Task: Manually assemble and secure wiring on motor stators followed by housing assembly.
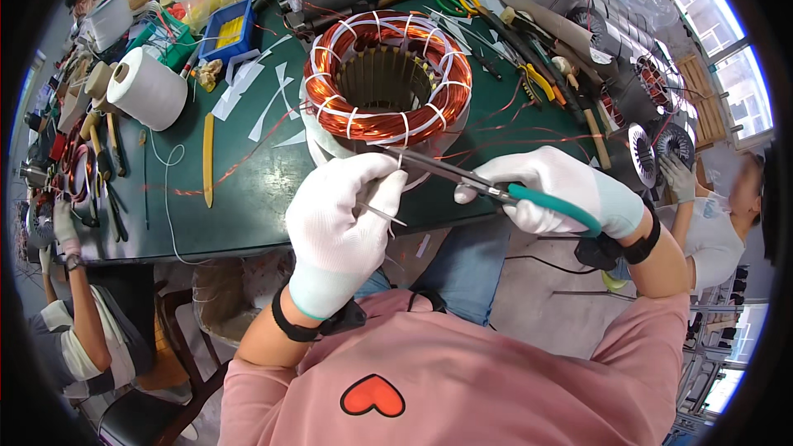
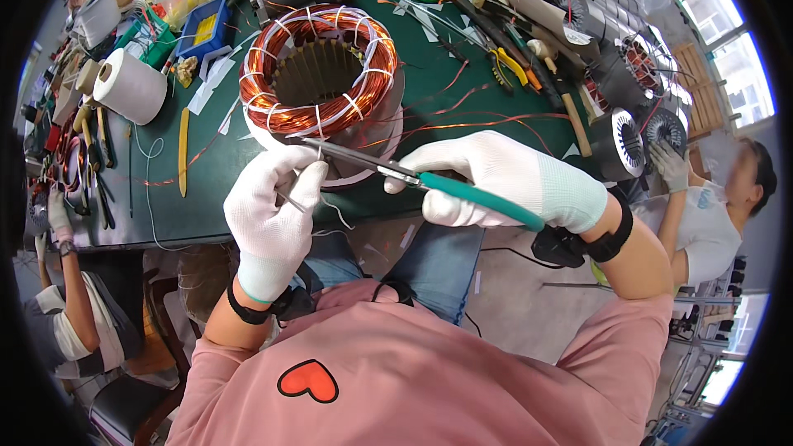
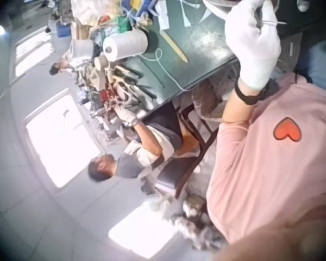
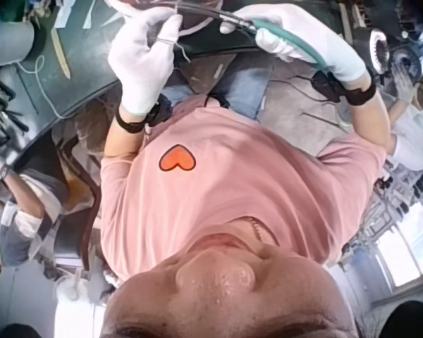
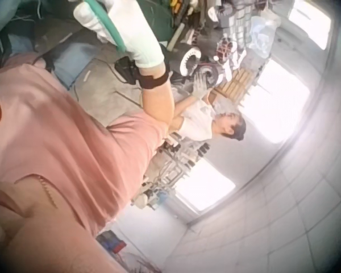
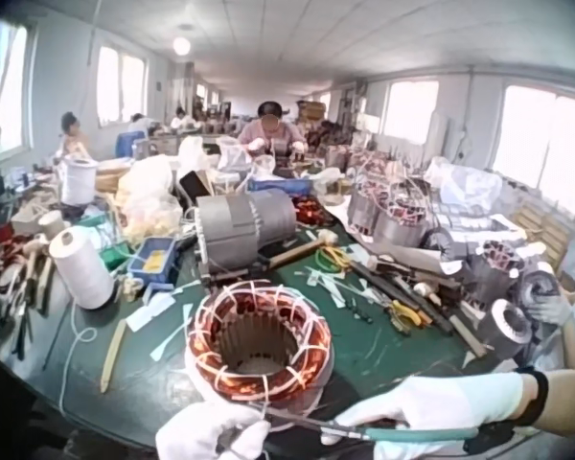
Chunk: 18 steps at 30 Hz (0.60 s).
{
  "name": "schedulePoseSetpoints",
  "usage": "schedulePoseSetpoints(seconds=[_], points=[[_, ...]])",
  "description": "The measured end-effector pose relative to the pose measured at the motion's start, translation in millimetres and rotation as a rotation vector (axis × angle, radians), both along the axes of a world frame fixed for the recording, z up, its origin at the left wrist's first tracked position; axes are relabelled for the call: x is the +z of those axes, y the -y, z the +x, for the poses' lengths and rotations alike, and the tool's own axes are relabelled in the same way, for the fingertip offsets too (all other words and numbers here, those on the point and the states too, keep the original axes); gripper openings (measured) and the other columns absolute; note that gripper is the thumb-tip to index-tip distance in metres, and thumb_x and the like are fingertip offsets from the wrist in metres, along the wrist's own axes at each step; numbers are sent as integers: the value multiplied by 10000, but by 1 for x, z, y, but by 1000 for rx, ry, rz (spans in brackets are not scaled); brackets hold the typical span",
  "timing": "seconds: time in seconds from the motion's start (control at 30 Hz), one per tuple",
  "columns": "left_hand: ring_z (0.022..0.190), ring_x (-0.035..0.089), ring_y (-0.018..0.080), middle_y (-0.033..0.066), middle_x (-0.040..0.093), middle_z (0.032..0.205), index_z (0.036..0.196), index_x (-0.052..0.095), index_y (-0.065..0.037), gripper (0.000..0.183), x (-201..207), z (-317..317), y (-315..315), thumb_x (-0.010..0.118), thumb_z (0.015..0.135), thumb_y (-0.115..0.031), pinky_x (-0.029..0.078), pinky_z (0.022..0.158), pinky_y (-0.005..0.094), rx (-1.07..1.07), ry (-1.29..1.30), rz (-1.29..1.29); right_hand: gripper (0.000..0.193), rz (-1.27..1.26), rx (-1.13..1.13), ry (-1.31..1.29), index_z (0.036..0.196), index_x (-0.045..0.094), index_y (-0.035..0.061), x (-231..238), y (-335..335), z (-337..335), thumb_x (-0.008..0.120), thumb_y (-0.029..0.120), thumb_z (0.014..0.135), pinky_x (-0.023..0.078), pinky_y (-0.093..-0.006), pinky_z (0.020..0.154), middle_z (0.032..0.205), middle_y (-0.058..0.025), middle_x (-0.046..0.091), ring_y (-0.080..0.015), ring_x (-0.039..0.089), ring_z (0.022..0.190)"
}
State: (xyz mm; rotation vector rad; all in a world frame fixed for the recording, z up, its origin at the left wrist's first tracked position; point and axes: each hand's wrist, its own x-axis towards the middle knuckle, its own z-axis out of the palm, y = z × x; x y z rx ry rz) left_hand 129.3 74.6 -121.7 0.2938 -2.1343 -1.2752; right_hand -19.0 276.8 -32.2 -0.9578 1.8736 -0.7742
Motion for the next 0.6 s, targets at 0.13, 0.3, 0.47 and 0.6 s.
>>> schedulePoseSetpoints(seconds=[0.13, 0.3, 0.47, 0.6], points=[[664, 610, 246, 66, 643, 760, 940, 734, -99, 117, -6, -3, 2, 791, 838, -98, 494, 629, 338, 15, -52, -113, 436, -2, 68, -98, 1241, 668, 5, -2, 11, -7, 779, 197, 866, 530, -276, 695, 899, -84, 734, -96, 641, 737], [668, 574, 268, 41, 587, 703, 935, 721, -121, 134, -5, 1, 8, 787, 819, -104, 475, 626, 375, -32, -108, -331, 496, -86, 10, -4, 1260, 669, 13, -14, 10, -3, 815, 140, 803, 551, -276, 691, 815, -92, 744, -84, 683, 704], [646, 590, 243, 44, 605, 732, 914, 688, -69, 57, -11, 40, 14, 721, 868, -76, 494, 644, 347, -102, 19, 8, 589, -15, 311, -471, 1224, 730, 140, -22, -22, -24, 853, 394, 707, 562, -341, 746, 932, -81, 746, -263, 719, 823], [638, 604, 192, 92, 597, 735, 966, 587, -16, 19, -7, 53, 27, 568, 962, -19, 492, 637, 287, -123, 183, 98, 605, 70, 27, -1007, 1326, 631, 163, -64, -65, -79, 755, 248, 740, 516, -446, 903, 984, -173, 637, -384, 627, 1002]])
